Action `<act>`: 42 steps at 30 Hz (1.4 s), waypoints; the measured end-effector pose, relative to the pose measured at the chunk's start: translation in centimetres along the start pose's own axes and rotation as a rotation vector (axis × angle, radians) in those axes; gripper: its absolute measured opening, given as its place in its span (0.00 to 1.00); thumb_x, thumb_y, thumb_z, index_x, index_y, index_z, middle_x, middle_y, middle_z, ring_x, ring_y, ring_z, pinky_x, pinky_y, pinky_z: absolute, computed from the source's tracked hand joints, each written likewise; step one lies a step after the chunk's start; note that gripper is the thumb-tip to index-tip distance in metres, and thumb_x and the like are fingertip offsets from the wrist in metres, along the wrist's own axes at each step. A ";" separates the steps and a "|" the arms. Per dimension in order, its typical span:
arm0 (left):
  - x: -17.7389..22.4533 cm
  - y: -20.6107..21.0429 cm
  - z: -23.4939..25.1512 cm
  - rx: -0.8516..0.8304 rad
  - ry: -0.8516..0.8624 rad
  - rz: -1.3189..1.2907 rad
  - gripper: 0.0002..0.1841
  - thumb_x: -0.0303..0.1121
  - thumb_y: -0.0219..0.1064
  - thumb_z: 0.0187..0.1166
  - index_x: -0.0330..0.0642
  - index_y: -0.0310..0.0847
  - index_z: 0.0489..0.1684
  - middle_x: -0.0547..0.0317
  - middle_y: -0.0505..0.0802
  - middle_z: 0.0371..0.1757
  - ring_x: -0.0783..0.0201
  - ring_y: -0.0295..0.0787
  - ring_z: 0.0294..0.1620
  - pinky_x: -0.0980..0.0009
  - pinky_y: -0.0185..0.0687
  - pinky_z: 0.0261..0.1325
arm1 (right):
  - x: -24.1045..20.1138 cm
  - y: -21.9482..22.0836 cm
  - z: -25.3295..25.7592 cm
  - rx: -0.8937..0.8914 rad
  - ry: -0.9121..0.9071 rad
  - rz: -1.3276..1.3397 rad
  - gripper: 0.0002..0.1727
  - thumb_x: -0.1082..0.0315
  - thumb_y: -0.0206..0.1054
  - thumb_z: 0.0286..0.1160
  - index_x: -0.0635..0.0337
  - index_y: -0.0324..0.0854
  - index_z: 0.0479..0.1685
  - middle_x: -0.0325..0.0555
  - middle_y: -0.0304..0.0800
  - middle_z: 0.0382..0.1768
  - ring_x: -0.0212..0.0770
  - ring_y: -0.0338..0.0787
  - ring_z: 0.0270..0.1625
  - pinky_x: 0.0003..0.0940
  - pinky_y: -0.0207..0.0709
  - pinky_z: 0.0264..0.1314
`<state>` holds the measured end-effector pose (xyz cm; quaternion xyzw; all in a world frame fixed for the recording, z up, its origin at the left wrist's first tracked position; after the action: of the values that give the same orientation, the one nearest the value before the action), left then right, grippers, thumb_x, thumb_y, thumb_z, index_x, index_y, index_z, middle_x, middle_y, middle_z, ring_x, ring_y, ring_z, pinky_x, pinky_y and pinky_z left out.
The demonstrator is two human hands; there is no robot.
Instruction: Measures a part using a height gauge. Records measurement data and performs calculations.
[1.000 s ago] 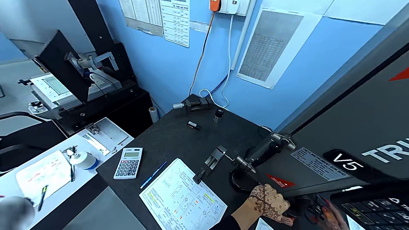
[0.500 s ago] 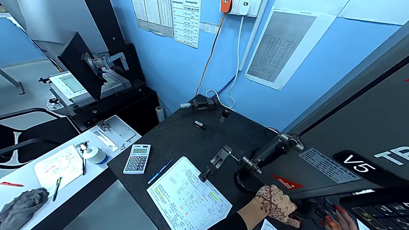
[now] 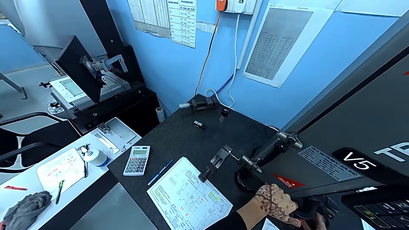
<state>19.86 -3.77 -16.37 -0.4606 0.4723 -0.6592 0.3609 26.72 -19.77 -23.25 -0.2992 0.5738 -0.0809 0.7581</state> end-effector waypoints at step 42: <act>1.1 -3.8 -1.7 -0.274 -0.049 -0.120 0.28 0.55 0.49 0.90 0.42 0.81 0.71 0.40 0.93 0.57 0.39 0.88 0.62 0.42 0.73 0.70 | -0.2 0.1 -0.1 0.112 0.026 -0.028 0.40 0.67 0.74 0.58 0.82 0.70 0.75 0.80 0.70 0.76 0.67 0.69 0.82 0.50 0.57 0.88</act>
<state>17.76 -3.12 -12.67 -0.5488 0.5204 -0.5976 0.2661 26.54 -19.65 -23.12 -0.2629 0.5740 -0.1273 0.7650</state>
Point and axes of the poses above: each hand's wrist, its own z-axis towards the middle knuckle, its own y-axis out of the palm, x = y × z, the point moved 9 cm from there along z, towards the middle knuckle
